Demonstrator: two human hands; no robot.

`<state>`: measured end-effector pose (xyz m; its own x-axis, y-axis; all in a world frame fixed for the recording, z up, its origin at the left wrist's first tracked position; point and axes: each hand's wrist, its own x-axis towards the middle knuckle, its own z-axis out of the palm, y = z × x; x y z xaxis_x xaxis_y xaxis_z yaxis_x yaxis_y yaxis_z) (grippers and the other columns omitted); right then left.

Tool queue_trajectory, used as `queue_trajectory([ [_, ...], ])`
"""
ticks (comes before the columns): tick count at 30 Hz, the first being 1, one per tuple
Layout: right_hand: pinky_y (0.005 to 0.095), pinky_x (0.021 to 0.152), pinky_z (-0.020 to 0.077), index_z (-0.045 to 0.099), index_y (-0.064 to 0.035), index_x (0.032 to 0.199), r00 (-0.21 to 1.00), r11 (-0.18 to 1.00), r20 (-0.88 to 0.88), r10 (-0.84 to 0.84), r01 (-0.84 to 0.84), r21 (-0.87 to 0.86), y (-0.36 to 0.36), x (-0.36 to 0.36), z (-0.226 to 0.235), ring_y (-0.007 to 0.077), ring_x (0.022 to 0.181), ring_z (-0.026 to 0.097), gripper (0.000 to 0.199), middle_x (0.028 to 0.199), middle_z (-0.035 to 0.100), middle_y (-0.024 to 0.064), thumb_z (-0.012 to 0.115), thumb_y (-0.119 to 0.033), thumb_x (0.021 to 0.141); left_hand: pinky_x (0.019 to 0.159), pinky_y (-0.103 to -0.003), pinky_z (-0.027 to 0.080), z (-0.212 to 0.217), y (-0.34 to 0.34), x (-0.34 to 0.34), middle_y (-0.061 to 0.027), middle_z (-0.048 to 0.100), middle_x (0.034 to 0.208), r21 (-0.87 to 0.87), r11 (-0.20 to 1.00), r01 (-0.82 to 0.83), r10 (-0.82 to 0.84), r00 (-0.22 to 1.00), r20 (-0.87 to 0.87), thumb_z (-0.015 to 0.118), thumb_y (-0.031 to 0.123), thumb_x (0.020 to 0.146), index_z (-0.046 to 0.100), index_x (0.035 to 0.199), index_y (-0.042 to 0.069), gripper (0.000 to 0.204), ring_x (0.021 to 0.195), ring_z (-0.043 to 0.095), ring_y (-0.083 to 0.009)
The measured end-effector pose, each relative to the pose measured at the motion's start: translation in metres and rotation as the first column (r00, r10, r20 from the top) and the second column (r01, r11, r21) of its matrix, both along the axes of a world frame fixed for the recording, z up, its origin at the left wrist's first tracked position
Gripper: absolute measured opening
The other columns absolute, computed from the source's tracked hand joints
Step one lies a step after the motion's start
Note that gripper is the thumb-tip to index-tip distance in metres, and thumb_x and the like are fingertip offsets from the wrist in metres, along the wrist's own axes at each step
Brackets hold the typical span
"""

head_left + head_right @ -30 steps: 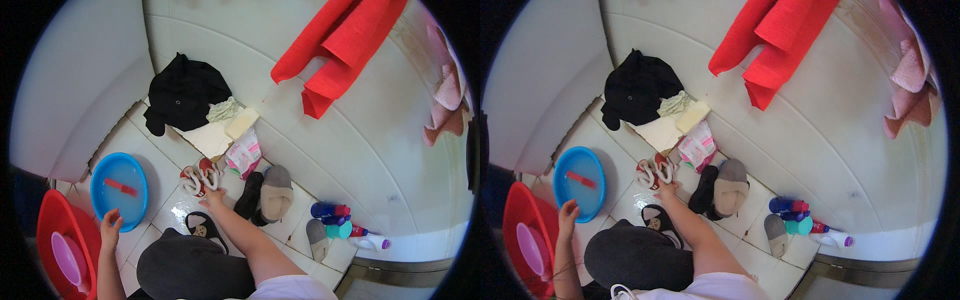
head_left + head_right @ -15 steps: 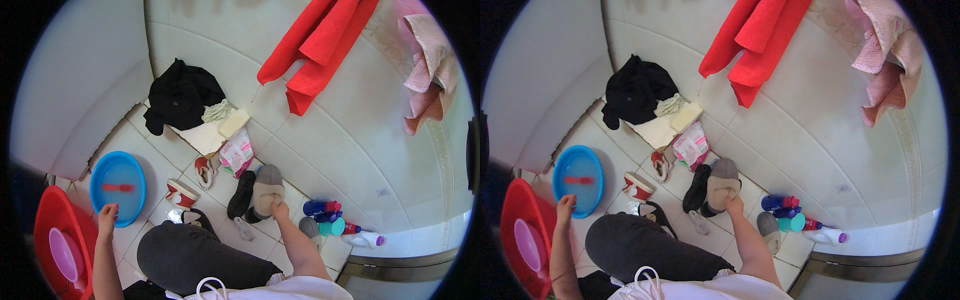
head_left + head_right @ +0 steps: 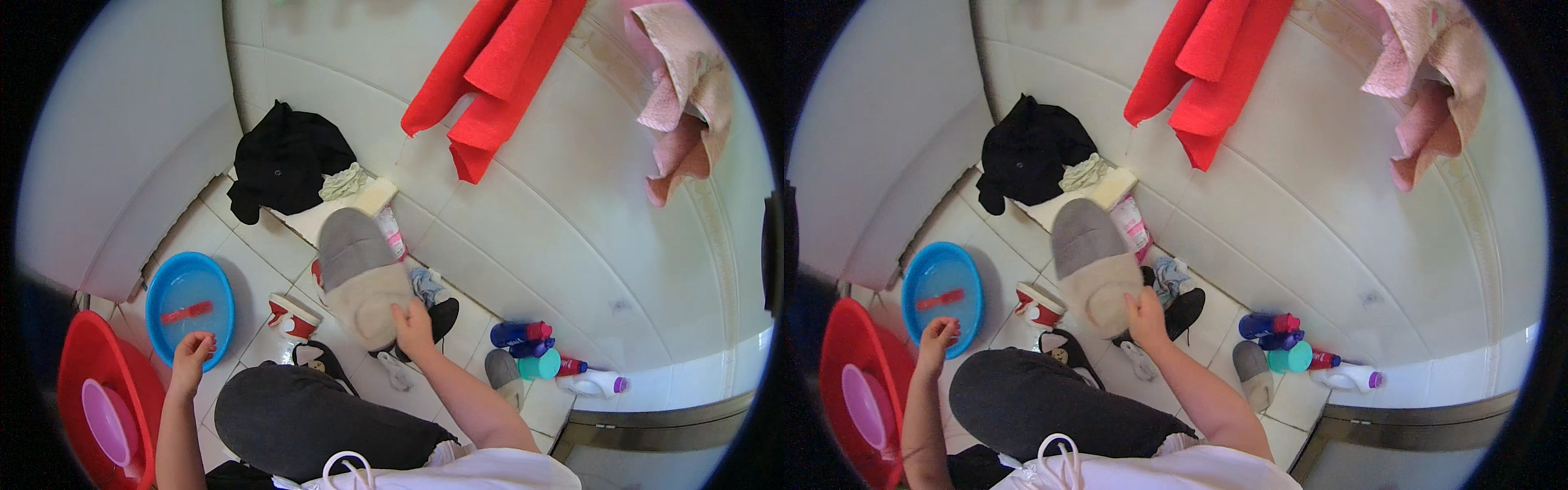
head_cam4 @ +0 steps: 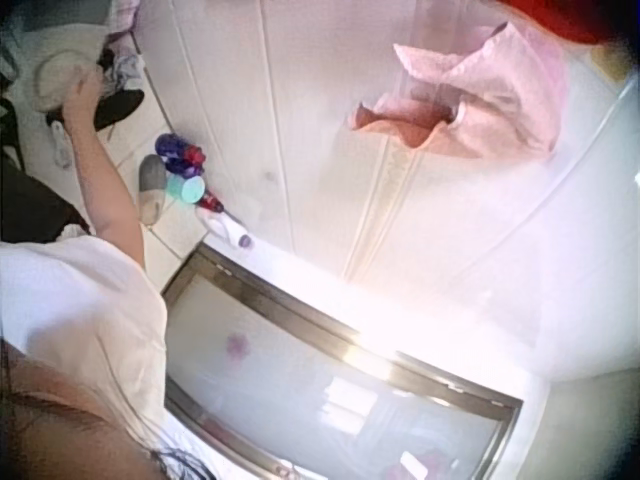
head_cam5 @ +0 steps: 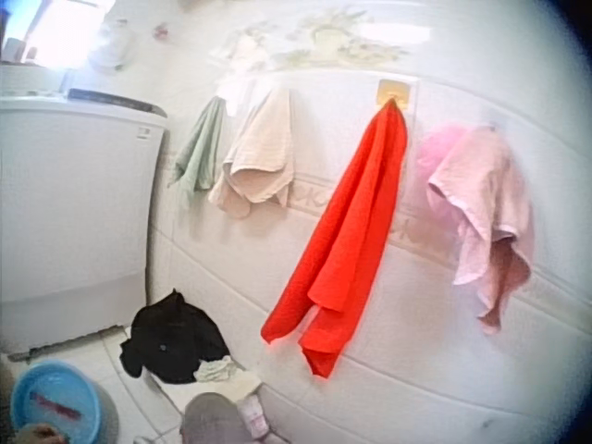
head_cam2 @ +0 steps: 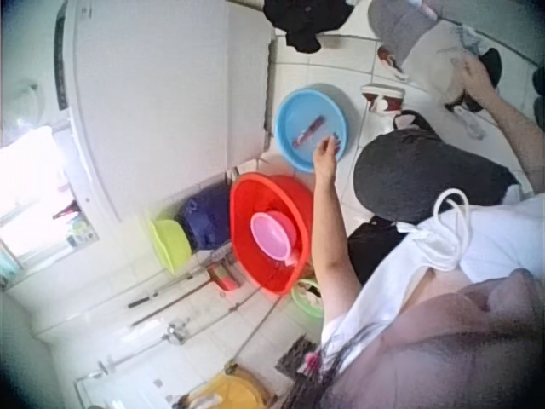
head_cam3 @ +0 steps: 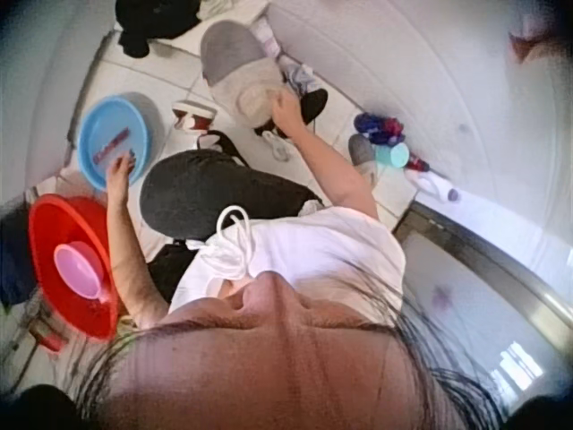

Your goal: The person sits on the floor and hand-washes a pair of shoes using a red brush and water from a blue basin. They scrub the white sneaker repeatedly, rinse it, then switch to a gray slipper and continue scrubbing and rinsing.

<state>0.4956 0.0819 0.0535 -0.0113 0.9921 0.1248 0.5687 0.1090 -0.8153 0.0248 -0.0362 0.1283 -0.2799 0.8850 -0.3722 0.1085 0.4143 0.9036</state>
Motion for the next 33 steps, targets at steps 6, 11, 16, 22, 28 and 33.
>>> queue_trajectory([
  [6, 0.0451, 0.076, 0.0462, 0.057, -0.0001, 0.099, 0.962, 0.989, 0.230, 0.147, -0.142, -0.042, -0.013, 0.056, -0.016, 0.0401, 0.091, 0.057, 0.019, 0.095, 0.057, 0.0204, 0.060, -0.017, 0.090, 0.071, -0.025, 0.045, -0.003, -0.016, -0.033, 0.0002, 0.062, 0.088, 0.034, 0.991, -0.128, 0.130, 0.989, -0.070, 0.061, 0.020, 0.097, 0.063, 0.099, 0.006, 0.014, 0.080, 0.057, -0.0098],
  [11, 0.0416, 0.074, 0.0460, 0.058, 0.0009, 0.092, 0.964, 0.897, 0.043, -0.261, 0.259, -0.359, -0.050, 0.156, -0.024, 0.0407, 0.085, 0.056, 0.018, 0.088, 0.056, 0.0205, 0.060, -0.017, 0.093, 0.064, -0.025, 0.040, -0.038, -0.039, -0.065, 0.0014, 0.057, 0.075, 0.027, 0.976, -0.216, 0.217, 0.974, -0.068, 0.059, 0.024, 0.098, 0.054, 0.081, 0.009, 0.023, 0.067, 0.049, -0.0087],
  [16, 0.0418, 0.075, 0.0465, 0.058, 0.0011, 0.091, 0.928, 0.994, 0.356, -0.109, 0.100, 0.043, -0.049, 0.151, 0.002, 0.0407, 0.088, 0.057, 0.019, 0.092, 0.058, 0.0210, 0.063, -0.018, 0.091, 0.069, -0.026, 0.044, -0.025, -0.024, -0.064, 0.0004, 0.058, 0.076, -0.042, 0.948, -0.315, 0.314, 0.949, -0.039, 0.055, 0.031, 0.101, 0.056, 0.078, 0.010, 0.032, 0.070, 0.055, -0.0108],
  [22, 0.0450, 0.079, 0.0469, 0.062, -0.0004, 0.099, 0.962, 0.930, 0.045, 0.269, -0.272, 0.246, 0.007, -0.050, 0.050, 0.0388, 0.090, 0.057, 0.026, 0.097, 0.058, 0.0188, 0.068, -0.019, 0.082, 0.091, -0.030, 0.046, 0.034, 0.010, 0.018, -0.0075, 0.061, 0.114, 0.252, 0.967, 0.045, -0.053, 0.998, 0.025, 0.066, 0.039, 0.092, 0.057, 0.126, 0.006, 0.048, 0.108, 0.058, -0.0184],
  [28, 0.0445, 0.083, 0.0480, 0.057, -0.0033, 0.116, 0.717, 0.736, -0.189, 0.671, -0.615, 0.283, 0.011, -0.222, 0.094, 0.0372, 0.098, 0.057, 0.031, 0.107, 0.056, 0.0162, 0.061, -0.021, 0.091, 0.106, -0.037, 0.040, 0.031, 0.026, 0.036, -0.0093, 0.052, 0.137, 0.356, 0.921, -0.160, 0.120, 0.984, 0.134, 0.065, 0.022, 0.095, 0.042, 0.142, 0.002, 0.056, 0.126, 0.051, -0.0240],
  [33, 0.0377, 0.097, 0.0432, 0.055, -0.0028, 0.128, 0.828, 0.859, -0.244, 0.505, -0.455, 0.233, 0.006, -0.097, 0.012, 0.0328, 0.112, 0.055, 0.046, 0.116, 0.057, 0.0208, 0.068, -0.019, 0.087, 0.105, -0.035, 0.041, -0.001, 0.008, -0.033, -0.0093, 0.054, 0.136, 0.255, 0.895, -0.366, 0.255, 0.889, 0.379, 0.059, 0.017, 0.098, 0.042, 0.142, 0.003, 0.050, 0.124, 0.053, -0.0236],
])
